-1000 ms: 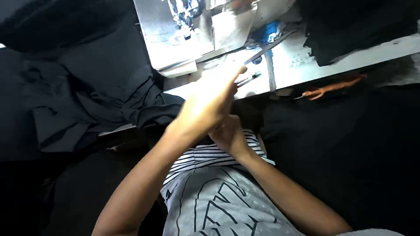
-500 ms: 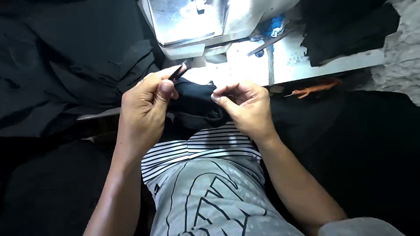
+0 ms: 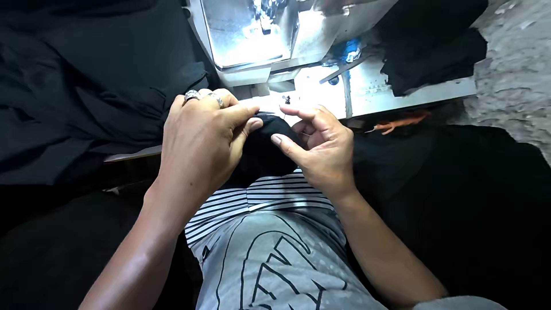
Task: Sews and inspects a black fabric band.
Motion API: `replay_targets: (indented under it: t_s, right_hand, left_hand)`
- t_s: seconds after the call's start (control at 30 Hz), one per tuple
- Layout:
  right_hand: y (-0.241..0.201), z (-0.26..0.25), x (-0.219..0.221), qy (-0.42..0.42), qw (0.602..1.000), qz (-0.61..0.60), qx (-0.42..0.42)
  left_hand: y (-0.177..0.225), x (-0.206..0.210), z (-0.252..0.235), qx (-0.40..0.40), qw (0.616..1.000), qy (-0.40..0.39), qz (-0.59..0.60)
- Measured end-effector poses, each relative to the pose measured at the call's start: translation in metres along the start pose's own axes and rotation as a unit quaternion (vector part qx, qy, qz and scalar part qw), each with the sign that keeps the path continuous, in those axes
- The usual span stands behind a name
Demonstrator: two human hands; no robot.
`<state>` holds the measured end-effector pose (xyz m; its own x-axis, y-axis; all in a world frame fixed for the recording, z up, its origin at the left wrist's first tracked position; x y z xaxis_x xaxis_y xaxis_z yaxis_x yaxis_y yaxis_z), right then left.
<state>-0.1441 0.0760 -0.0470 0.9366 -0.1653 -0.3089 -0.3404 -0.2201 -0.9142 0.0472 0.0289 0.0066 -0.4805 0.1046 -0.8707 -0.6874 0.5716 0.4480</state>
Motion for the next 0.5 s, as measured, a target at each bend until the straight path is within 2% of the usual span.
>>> replay_targets:
  t_s: [0.2, 0.5]
  right_hand:
    - [-0.002, 0.001, 0.003, -0.003, 0.999, 0.019, -0.03]
    - [0.001, 0.001, 0.003, -0.007, 0.999, 0.022, -0.03]
  left_hand:
    - [0.006, 0.011, -0.005, 0.013, 1.0, -0.024, -0.005]
    - [0.01, 0.01, -0.006, 0.044, 0.999, -0.015, -0.003]
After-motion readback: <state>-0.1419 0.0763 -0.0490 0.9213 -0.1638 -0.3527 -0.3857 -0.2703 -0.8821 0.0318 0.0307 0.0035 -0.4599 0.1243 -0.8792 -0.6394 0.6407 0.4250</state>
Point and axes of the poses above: each hand's wrist, its own z-axis away from the middle knuckle, its own x-axis out of the palm, y = z × x, the point moved 3 cm from there along -z, towards the middle knuckle, and after that the axes turned 5 degrees about z, right-handed, at the moved point
